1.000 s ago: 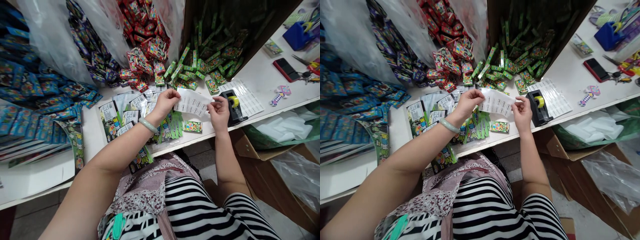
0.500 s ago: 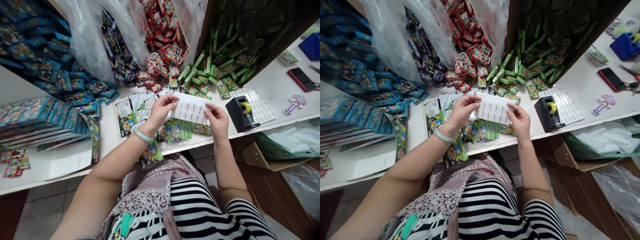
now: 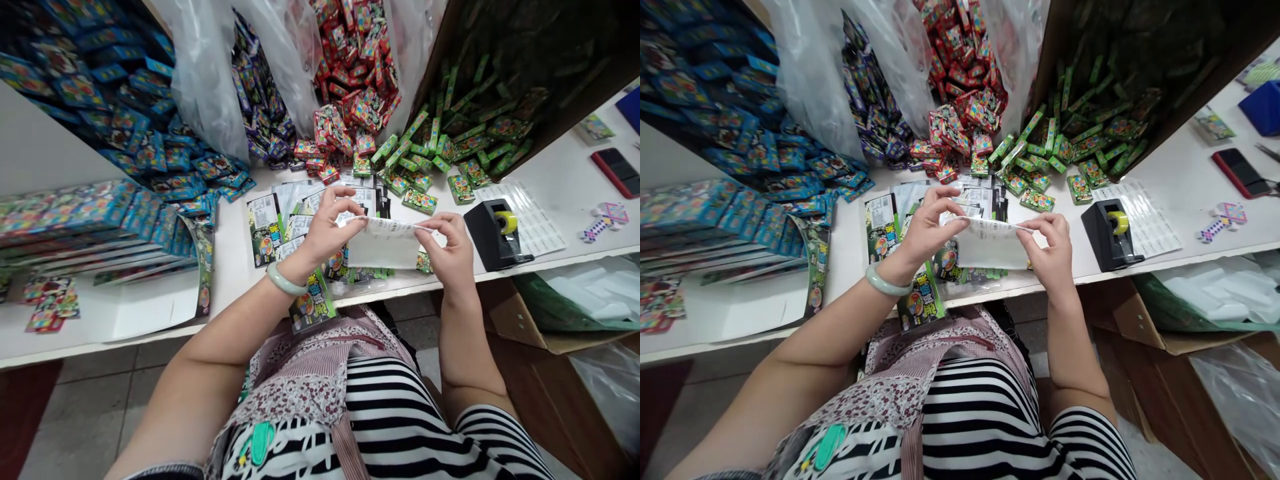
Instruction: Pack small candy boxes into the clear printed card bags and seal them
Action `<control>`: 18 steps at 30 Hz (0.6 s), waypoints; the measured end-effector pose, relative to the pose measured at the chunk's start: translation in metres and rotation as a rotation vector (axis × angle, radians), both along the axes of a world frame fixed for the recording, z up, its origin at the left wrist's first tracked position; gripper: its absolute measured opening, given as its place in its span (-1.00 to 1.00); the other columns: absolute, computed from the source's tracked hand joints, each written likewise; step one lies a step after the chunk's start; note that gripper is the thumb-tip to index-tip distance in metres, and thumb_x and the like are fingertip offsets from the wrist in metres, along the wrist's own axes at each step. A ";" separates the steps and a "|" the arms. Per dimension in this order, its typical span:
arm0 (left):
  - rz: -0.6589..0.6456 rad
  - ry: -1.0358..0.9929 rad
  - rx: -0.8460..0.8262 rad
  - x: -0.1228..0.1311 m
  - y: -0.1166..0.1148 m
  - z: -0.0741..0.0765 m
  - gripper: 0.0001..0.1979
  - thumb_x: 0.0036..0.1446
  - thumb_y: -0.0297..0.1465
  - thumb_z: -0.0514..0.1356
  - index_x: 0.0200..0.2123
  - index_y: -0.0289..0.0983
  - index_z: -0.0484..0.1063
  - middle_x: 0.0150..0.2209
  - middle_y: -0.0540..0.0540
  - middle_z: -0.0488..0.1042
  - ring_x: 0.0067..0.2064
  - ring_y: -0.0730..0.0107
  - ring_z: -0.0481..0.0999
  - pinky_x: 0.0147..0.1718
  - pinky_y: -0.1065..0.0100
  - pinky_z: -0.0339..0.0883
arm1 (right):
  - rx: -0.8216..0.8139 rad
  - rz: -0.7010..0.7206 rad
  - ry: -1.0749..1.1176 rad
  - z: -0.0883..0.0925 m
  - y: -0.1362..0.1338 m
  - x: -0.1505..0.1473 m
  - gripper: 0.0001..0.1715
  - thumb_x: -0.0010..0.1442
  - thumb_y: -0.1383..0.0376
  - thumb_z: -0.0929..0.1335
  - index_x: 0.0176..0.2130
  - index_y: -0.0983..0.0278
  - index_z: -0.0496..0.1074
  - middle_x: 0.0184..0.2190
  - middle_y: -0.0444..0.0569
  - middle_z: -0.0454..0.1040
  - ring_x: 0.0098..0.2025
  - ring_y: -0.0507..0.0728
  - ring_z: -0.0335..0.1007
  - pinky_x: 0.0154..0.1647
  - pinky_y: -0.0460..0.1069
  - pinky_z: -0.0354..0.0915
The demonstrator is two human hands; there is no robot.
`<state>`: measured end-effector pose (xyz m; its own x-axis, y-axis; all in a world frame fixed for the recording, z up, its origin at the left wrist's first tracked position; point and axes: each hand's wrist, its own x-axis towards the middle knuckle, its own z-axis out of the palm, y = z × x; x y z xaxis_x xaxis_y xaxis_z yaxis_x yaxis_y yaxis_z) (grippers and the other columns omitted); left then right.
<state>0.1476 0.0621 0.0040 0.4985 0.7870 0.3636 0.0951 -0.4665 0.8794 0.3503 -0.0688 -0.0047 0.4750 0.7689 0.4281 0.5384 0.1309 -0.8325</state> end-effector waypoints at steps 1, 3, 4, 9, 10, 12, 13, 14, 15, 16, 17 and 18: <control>-0.073 -0.048 -0.088 -0.001 -0.001 0.001 -0.86 0.06 -0.34 0.35 -0.40 -0.23 0.46 -0.09 -0.09 0.48 0.02 0.23 0.45 0.06 0.13 0.35 | 0.008 0.038 0.070 -0.001 0.000 -0.001 -0.87 0.15 0.16 0.47 -0.31 0.16 0.55 -0.18 -0.01 0.47 -0.02 0.21 0.43 0.05 0.16 0.36; -0.193 -0.153 -0.299 -0.001 -0.005 0.001 -0.83 0.10 -0.28 0.32 -0.35 -0.22 0.42 -0.19 -0.06 0.50 -0.16 0.33 0.50 -0.14 0.25 0.43 | 0.017 0.118 0.278 -0.003 0.002 -0.005 -0.81 0.16 0.10 0.46 -0.30 0.15 0.51 -0.18 -0.04 0.48 -0.10 0.17 0.46 -0.08 0.10 0.41; -0.225 -0.194 -0.390 -0.001 -0.007 0.001 -0.82 0.10 -0.26 0.32 -0.32 -0.21 0.42 -0.26 -0.03 0.50 -0.26 0.39 0.49 -0.23 0.31 0.43 | 0.018 0.139 0.383 -0.004 0.003 -0.007 -0.80 0.16 0.09 0.46 -0.29 0.14 0.49 -0.23 -0.07 0.49 -0.18 0.14 0.46 -0.17 0.05 0.41; -0.186 -0.229 -0.583 0.002 -0.016 0.001 -0.74 -0.06 -0.32 0.43 -0.27 -0.20 0.50 -0.35 0.03 0.50 -0.40 0.50 0.46 -0.39 0.42 0.40 | 0.033 0.101 0.570 -0.001 0.005 -0.019 -0.74 0.04 0.11 0.53 -0.30 0.13 0.50 -0.38 -0.16 0.51 -0.36 0.07 0.42 -0.30 -0.02 0.39; -0.158 -0.235 -0.587 0.002 -0.017 0.002 -0.75 -0.07 -0.33 0.43 -0.29 -0.21 0.51 -0.37 0.04 0.50 -0.41 0.51 0.46 -0.40 0.42 0.40 | 0.044 0.094 0.559 0.000 0.005 -0.020 -0.75 0.02 0.12 0.54 -0.31 0.13 0.51 -0.39 -0.16 0.51 -0.36 0.06 0.42 -0.31 -0.03 0.38; -0.108 -0.254 -0.567 0.004 -0.018 0.004 -0.79 -0.10 -0.37 0.42 -0.36 -0.22 0.51 -0.40 0.05 0.50 -0.43 0.52 0.46 -0.41 0.44 0.39 | 0.069 0.075 0.517 0.004 0.004 -0.021 -0.78 0.01 0.15 0.55 -0.34 0.14 0.52 -0.41 -0.16 0.52 -0.37 0.05 0.41 -0.33 -0.04 0.36; -0.089 -0.261 -0.550 0.005 -0.019 0.006 -0.81 -0.12 -0.38 0.41 -0.39 -0.23 0.50 -0.41 0.05 0.50 -0.44 0.53 0.45 -0.42 0.44 0.38 | 0.079 0.064 0.492 0.005 0.003 -0.022 -0.79 0.01 0.16 0.55 -0.35 0.14 0.52 -0.42 -0.16 0.51 -0.38 0.05 0.41 -0.35 -0.05 0.36; -0.074 -0.260 -0.535 0.005 -0.020 0.008 -0.82 -0.13 -0.39 0.41 -0.41 -0.23 0.50 -0.42 0.06 0.49 -0.44 0.53 0.44 -0.43 0.44 0.37 | 0.084 0.055 0.470 0.006 0.002 -0.022 -0.80 0.02 0.16 0.54 -0.37 0.15 0.52 -0.43 -0.16 0.51 -0.39 0.04 0.40 -0.36 -0.05 0.35; -0.059 -0.252 -0.525 0.006 -0.021 0.010 -0.83 -0.13 -0.39 0.41 -0.43 -0.23 0.50 -0.44 0.06 0.49 -0.46 0.54 0.43 -0.44 0.45 0.36 | 0.083 0.048 0.455 0.007 0.001 -0.022 -0.79 0.03 0.15 0.54 -0.38 0.16 0.51 -0.45 -0.17 0.50 -0.41 0.04 0.39 -0.38 -0.05 0.34; -0.044 -0.237 -0.522 0.006 -0.021 0.011 -0.83 -0.13 -0.38 0.41 -0.44 -0.24 0.50 -0.46 0.06 0.47 -0.47 0.54 0.41 -0.46 0.45 0.34 | 0.079 0.043 0.447 0.007 0.001 -0.022 -0.78 0.05 0.13 0.53 -0.39 0.17 0.49 -0.46 -0.17 0.50 -0.42 0.03 0.39 -0.39 -0.05 0.34; -0.031 -0.221 -0.525 0.006 -0.022 0.013 -0.84 -0.11 -0.36 0.40 -0.45 -0.24 0.49 -0.48 0.07 0.46 -0.49 0.55 0.39 -0.49 0.46 0.32 | 0.075 0.039 0.442 0.007 0.000 -0.022 -0.76 0.07 0.10 0.52 -0.40 0.17 0.48 -0.47 -0.17 0.49 -0.43 0.03 0.37 -0.40 -0.05 0.33; -0.022 -0.204 -0.531 0.006 -0.023 0.013 -0.83 -0.10 -0.34 0.40 -0.45 -0.24 0.49 -0.50 0.07 0.45 -0.51 0.55 0.37 -0.50 0.46 0.30 | 0.071 0.036 0.438 0.007 -0.001 -0.022 -0.73 0.08 0.08 0.51 -0.41 0.18 0.46 -0.47 -0.17 0.49 -0.44 0.02 0.36 -0.42 -0.05 0.32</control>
